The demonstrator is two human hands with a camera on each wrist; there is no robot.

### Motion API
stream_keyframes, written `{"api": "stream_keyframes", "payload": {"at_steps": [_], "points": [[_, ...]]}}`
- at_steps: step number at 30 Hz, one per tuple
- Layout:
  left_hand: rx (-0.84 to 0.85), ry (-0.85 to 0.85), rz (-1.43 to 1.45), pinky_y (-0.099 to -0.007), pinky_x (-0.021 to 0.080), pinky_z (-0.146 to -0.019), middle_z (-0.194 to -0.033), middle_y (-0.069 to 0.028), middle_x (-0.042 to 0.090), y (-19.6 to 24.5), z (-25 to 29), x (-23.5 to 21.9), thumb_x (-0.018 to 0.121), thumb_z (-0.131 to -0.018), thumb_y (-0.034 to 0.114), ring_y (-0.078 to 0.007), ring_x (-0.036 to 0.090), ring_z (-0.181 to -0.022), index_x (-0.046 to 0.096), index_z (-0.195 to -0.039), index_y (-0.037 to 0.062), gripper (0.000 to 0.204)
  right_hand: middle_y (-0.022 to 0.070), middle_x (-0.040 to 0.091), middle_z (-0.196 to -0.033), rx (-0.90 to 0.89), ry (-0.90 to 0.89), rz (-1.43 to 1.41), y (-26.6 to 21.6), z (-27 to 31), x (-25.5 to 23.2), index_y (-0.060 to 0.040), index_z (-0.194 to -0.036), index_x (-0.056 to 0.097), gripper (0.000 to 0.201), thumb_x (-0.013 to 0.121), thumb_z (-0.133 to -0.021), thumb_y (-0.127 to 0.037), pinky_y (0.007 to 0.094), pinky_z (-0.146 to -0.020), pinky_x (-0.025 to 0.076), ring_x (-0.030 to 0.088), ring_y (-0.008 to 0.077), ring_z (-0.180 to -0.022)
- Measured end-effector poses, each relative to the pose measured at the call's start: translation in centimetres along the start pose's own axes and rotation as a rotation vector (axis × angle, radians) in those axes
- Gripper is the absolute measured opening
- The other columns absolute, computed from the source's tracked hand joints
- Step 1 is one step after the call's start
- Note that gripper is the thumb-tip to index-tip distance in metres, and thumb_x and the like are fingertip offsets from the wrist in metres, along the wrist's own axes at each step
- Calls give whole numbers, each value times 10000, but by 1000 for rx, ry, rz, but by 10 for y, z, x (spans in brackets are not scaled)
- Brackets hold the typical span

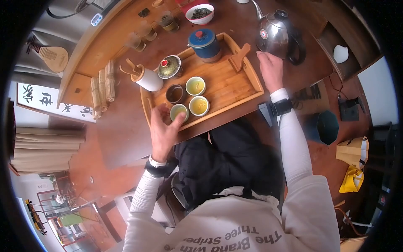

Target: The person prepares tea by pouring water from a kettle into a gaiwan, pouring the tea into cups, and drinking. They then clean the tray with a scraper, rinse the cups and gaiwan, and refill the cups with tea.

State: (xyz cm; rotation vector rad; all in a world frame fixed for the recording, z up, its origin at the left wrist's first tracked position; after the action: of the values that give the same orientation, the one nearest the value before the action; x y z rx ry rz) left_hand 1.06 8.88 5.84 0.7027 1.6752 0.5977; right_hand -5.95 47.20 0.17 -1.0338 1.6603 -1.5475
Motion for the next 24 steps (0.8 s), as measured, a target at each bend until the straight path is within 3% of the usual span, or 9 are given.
{"api": "stream_keyframes", "payload": {"at_steps": [5,7,10,11,16,18,24], "points": [[53,-7,-64,-438,521,-973,-1229,-256,616,8,-41,-3,863,-813,354,-376,631,-1120,513,-1357,-99,790,-69,436,-576,-16,-16,-4,1,2,0,-43,-669,551,384,652,-999,-210,276,-483,278,381,35,-521],[-24,-196,-35,-420,507,-1031,-1318,-284,608,0,-54,7,853,-807,397,-378,622,-1212,482,-1423,-101,874,-68,432,-576,-7,-9,-10,2,0,-1,-50,-666,540,393,655,-1002,-218,279,-478,277,375,36,-517],[-58,-269,-84,-405,500,-1049,-1329,-278,623,7,-68,8,853,-790,420,-362,615,-1249,501,-1418,-97,886,-57,444,-557,-33,5,31,3,-2,-2,-50,-658,551,403,647,-1006,-227,285,-472,287,395,43,-507],[-36,-258,-87,-420,512,-1026,-1273,-261,655,9,-69,6,859,-778,393,-366,635,-1204,584,-1346,-65,780,-53,448,-552,-30,0,24,2,-1,-2,-47,-657,554,405,646,-1007,-230,288,-471,289,398,46,-504],[16,-256,-233,-452,539,-972,-1168,-238,674,11,-75,8,883,-721,378,-374,662,-1121,677,-1163,-13,625,-50,428,-544,-82,11,58,-1,0,0,-57,-647,522,413,636,-1010,-217,295,-466,282,382,49,-493],[45,-261,-283,-454,542,-971,-1154,-233,677,7,-78,13,880,-716,377,-371,664,-1120,678,-1131,-16,606,-86,386,-564,-101,-1,38,-3,2,3,-122,-674,490,397,620,-1037,-218,251,-438,222,325,19,-473],[15,-207,-238,-452,554,-942,-1114,-218,697,22,-75,0,871,-705,350,-367,687,-1071,693,-1119,-13,578,-80,398,-562,-122,3,20,0,-1,2,-116,-667,484,400,624,-1030,-208,247,-437,228,333,21,-474]]}}
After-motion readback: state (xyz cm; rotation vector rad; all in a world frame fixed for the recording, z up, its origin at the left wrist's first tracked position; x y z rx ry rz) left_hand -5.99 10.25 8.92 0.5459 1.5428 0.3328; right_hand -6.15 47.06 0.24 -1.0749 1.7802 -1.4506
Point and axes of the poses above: each hand's wrist, its own z-axis away from the middle knuckle, its own x-axis out of the palm, y = z × x, the point moved 4 cm from there along -z, towards the middle knuckle
